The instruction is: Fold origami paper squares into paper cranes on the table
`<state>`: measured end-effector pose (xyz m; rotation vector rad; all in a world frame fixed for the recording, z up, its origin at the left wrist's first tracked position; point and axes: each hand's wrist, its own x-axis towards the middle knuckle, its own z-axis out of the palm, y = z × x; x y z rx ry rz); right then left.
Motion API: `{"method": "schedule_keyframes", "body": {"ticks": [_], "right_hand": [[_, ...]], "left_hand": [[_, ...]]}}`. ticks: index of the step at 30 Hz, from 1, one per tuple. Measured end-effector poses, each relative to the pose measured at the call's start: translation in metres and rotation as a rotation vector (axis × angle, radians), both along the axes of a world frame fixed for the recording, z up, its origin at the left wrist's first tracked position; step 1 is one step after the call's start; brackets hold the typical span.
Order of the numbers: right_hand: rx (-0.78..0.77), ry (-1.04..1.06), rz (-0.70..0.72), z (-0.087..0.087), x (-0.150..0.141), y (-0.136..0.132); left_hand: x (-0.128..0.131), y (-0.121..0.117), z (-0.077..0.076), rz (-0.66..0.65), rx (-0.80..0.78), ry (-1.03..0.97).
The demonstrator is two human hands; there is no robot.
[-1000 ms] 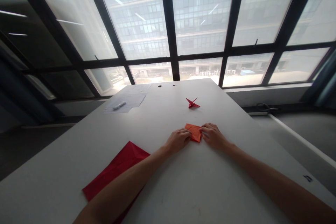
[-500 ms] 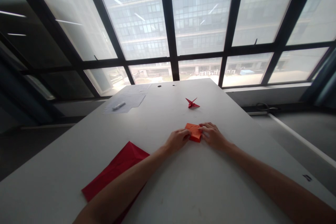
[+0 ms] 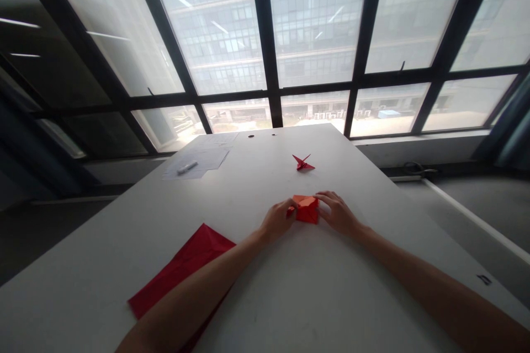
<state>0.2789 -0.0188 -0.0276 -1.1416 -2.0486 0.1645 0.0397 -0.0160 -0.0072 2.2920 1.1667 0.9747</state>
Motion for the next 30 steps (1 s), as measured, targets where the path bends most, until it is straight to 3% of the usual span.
{"method": "schedule_keyframes", "body": {"ticks": [9,15,26,30], "right_hand": [[-0.076,0.002,-0.097,-0.0035,0.0018,0.0025],[-0.078,-0.035,-0.073,-0.0026,-0.0002,0.0033],[-0.103,-0.008,-0.045,0.0019,-0.0022,0.0003],[-0.113,-0.029,-0.036,0.0011,-0.0022,0.0009]], "left_hand": [[0.0003,-0.0006,0.0015,-0.018,-0.092,-0.141],[0.0019,-0.0021,0.0036,-0.038,-0.086,-0.18],[-0.0006,0.0034,-0.0002,-0.199,-0.086,-0.092],[0.0004,0.0018,-0.0017,-0.19,-0.055,-0.071]]}}
